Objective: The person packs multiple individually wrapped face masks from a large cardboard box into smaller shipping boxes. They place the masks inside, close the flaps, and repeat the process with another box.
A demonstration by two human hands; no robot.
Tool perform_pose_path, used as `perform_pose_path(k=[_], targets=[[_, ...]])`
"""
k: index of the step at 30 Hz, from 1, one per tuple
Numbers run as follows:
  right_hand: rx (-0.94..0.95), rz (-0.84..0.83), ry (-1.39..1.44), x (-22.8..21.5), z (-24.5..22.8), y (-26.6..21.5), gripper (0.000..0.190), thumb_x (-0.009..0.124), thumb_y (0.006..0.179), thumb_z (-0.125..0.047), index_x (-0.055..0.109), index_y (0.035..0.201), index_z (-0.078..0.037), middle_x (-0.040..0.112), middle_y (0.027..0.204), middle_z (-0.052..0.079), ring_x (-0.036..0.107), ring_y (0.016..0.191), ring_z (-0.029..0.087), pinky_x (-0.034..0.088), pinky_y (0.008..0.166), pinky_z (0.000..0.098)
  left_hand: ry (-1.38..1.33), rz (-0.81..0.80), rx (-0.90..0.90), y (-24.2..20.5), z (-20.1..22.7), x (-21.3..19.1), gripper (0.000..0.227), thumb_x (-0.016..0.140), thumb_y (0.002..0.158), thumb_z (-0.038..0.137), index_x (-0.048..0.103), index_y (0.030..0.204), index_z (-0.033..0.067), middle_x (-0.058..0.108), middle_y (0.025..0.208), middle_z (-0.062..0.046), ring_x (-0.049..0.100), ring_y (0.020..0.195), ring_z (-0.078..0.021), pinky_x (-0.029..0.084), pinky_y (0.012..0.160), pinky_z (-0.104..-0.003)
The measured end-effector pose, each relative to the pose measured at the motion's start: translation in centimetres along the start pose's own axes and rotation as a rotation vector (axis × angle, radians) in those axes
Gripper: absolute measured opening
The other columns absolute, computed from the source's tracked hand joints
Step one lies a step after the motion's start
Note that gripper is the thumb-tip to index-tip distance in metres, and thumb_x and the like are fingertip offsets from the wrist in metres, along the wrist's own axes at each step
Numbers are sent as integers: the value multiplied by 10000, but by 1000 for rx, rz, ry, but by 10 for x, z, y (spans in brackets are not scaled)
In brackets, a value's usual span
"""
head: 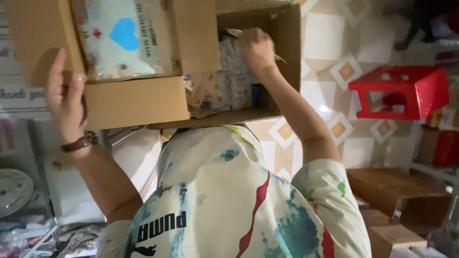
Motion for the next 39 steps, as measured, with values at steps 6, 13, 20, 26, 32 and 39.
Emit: perform_pose_path(k=[6, 13, 20, 26, 32, 39], targets=[[-221, -328, -572, 31, -36, 47, 290, 695, 786, -269, 764, 933, -28, 722, 881, 169, 652, 800, 278, 552, 660, 390, -119, -22, 15, -3, -10, -2, 498, 699, 1188, 194, 480, 1614, 56, 645, 1177, 11, 511, 883, -28, 455, 832, -165], [-35, -260, -604, 27, -37, 78, 327, 675, 788, -365, 788, 924, -89, 725, 917, 146, 635, 843, 329, 503, 651, 477, -8, -3, 65, -5, -10, -4, 521, 715, 1197, 278, 508, 1628, 70, 665, 1223, -2, 556, 929, -41, 499, 852, -182], [90, -200, -457, -28, 26, 77, 74, 681, 912, -126, 718, 863, -84, 559, 730, 6, 507, 659, 147, 436, 574, 333, -38, -27, 69, 5, -3, 1, 580, 709, 1119, 355, 509, 1612, 124, 619, 1334, 15, 563, 1089, -54, 501, 888, -234], [182, -62, -52, -93, 81, 93, 91, 668, 955, -127, 717, 914, -61, 599, 767, 56, 557, 680, 179, 469, 580, 341, 70, 62, -108, 3, -4, 6, 617, 676, 1049, 377, 573, 1610, 143, 582, 1201, -124, 505, 1024, -149, 431, 858, -274], [282, -30, 346, -121, 123, 124, 114, 654, 997, -128, 715, 966, -37, 638, 804, 105, 606, 700, 211, 502, 586, 348, 53, 10, 46, 2, 25, 8, 564, 683, 1074, 339, 534, 1571, 119, 669, 1315, 25, 429, 749, -6, 378, 678, -184], [297, -115, 608, -90, 122, 184, 142, 638, 1046, -129, 714, 1026, -9, 684, 848, 163, 664, 723, 248, 540, 593, 357, -57, -14, 74, 3, 40, 10, 507, 669, 1057, 266, 532, 1507, 77, 641, 1410, 0, 513, 945, 38, 446, 843, -152]])
Point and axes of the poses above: each hand's wrist, its own y-axis towards the middle knuckle, its own x-axis out of the palm, z = x × y, the point moved 4 cm from there along y, towards the middle knuckle
